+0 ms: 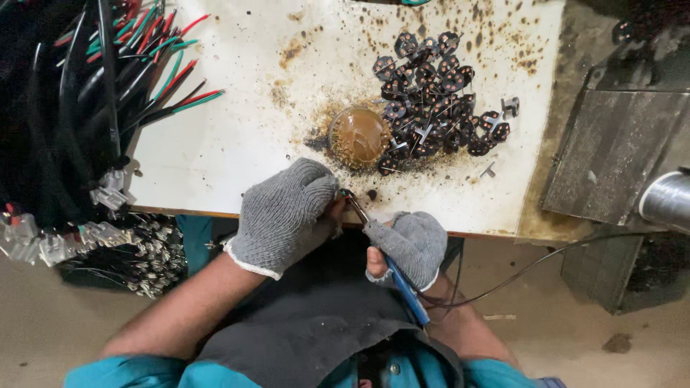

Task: The person solders wire ends onto small electrical components at a workbench. They hold a component in one hand and a soldering iron in the other, apply solder to the joint, then set the finished piece aside and pick up the next wire and component, repeating the cycle.

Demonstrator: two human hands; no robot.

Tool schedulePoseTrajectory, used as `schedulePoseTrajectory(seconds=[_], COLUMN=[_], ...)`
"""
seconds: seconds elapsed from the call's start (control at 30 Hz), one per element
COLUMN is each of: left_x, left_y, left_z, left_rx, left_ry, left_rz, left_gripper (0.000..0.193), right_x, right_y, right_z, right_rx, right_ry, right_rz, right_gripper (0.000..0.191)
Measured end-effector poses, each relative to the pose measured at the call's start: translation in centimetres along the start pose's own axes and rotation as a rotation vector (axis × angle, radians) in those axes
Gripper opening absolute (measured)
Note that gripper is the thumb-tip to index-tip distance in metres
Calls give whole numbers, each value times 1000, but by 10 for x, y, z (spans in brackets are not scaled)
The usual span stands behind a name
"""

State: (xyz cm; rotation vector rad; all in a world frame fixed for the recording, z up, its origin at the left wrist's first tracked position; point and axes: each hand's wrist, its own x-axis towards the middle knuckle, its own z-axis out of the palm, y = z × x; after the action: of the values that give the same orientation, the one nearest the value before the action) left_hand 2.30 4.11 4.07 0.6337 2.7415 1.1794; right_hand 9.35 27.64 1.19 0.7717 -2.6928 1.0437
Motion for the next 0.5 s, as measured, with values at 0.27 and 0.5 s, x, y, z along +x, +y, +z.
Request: schedulePoseTrajectory(seconds=[0.27,0.5], left_x=[0,0], left_y=[-1,0], left_z=[3,-1], left_rx=[-12,-47], left_ry=[-13,9], left_rz=[-10,3], left_gripper=[19,19], right_x=[-13,-10], right_y=[10,4], right_z=[7,5], right_rx=[-176,-155], right_ry=[-247,-365], right_rz=[-45,-38], right_gripper=[27,29])
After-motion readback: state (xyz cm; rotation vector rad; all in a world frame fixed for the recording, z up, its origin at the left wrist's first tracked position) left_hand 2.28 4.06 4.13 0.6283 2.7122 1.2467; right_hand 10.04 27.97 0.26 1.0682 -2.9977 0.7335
